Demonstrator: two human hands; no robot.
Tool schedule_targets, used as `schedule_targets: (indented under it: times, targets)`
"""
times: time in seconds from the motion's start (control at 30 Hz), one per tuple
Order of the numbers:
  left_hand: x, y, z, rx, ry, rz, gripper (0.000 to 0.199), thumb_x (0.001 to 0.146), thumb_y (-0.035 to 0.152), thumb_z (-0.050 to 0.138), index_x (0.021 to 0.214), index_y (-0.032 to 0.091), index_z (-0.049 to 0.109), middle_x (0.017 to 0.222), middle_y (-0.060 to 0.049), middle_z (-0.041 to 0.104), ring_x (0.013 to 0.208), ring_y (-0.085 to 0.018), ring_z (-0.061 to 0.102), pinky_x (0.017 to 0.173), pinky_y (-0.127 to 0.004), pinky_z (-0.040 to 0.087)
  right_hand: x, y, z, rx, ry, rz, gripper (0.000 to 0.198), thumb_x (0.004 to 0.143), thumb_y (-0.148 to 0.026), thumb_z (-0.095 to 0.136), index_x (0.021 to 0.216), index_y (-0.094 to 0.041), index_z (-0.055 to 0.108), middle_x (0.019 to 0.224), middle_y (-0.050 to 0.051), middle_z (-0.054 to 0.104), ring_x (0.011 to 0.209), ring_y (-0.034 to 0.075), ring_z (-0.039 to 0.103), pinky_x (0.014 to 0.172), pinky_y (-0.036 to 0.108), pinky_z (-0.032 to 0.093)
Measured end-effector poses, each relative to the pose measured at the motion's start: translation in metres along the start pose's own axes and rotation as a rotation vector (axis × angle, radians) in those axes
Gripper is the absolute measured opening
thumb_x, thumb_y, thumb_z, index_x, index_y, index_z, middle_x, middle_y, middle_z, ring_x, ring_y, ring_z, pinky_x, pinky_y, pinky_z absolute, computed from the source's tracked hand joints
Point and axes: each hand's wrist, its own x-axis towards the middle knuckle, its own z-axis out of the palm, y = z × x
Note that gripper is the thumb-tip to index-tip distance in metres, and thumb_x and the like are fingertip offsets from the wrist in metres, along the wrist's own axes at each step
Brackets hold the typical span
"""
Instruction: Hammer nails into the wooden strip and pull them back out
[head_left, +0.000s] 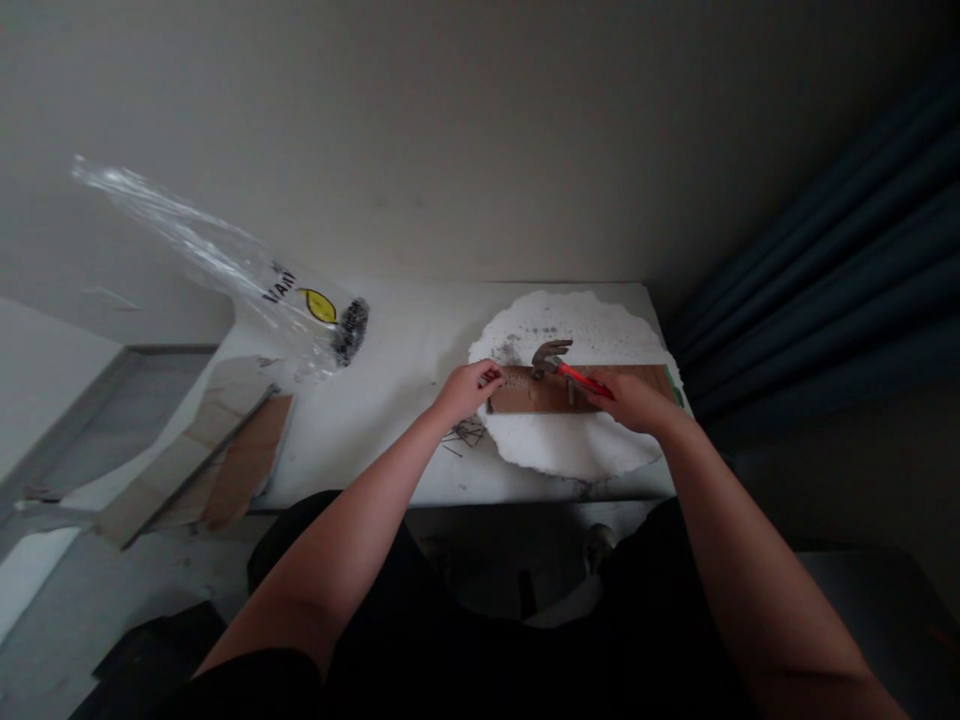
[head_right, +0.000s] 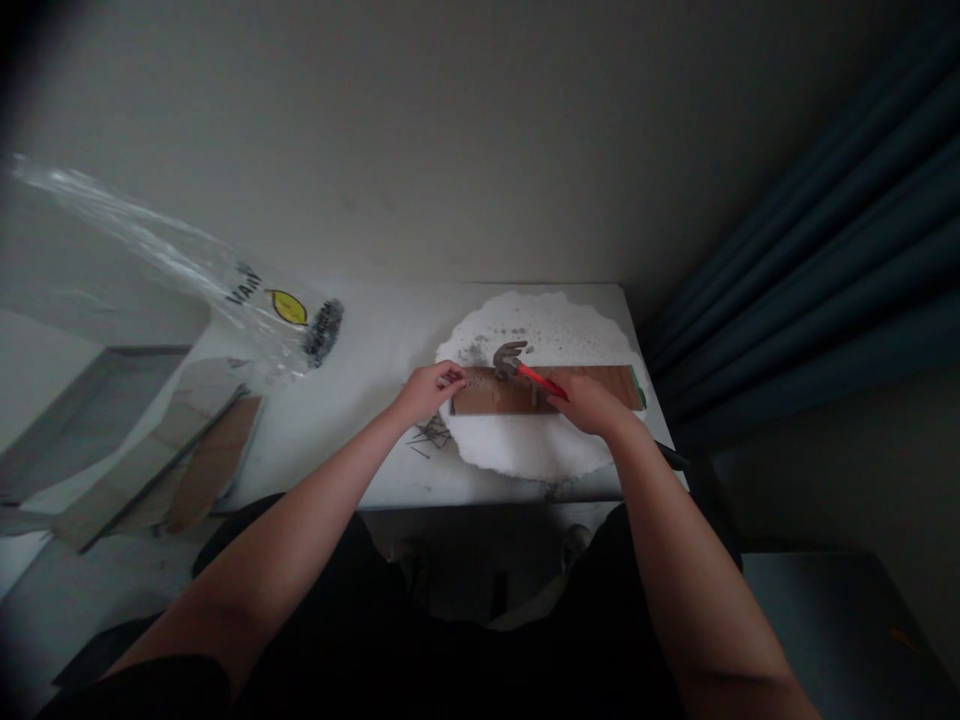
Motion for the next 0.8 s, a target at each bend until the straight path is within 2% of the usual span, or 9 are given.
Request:
schedule_targets:
  times: [0.43,0.6,0.8]
  targets:
    - [0.0010,-0.0028,0.0012,-0.053,0.016,-0.023,0.009,0.086,0.027,0.062,0.090,0.020,0.063,0.086,-0.003,0.073,0.080,-0.018,0.069,0.076,-0.031,0.056,-0.0028,-0.0030,-0.0033,0.015,0.015,-0.035,0.035,0.099,-0.033,0.054,0.131,-0.024,0.065,0.107,0.011,0.075,0.092,0.024,0.067,0.075,0.030,0.046]
    - [-0.0003,-0.0017,0.0012,-0.018,0.022,-0.018,0.009,0.087,0.029,0.061,0.090,0.020,0.063,0.087,-0.003,0.073,0.080,-0.018,0.069,0.076,-0.031,0.055,-0.0020,-0.0032,-0.0041,0.001,0.000,-0.014,0.034,0.099,-0.034,0.053,0.128,-0.023,0.066,0.105,0.011,0.075,0.089,0.023,0.067,0.072,0.029,0.045]
    - [-0.0005,-0.0020,0.0011,0.009,0.013,-0.004,0.012,0.088,0.032,0.061,0.089,0.021,0.063,0.086,-0.003,0.073,0.079,-0.018,0.069,0.072,-0.030,0.055,-0.0012,-0.0028,-0.0042,0.016,-0.008,-0.008,0.034,0.098,-0.033,0.055,0.128,-0.023,0.066,0.107,0.010,0.075,0.092,0.024,0.067,0.075,0.029,0.045]
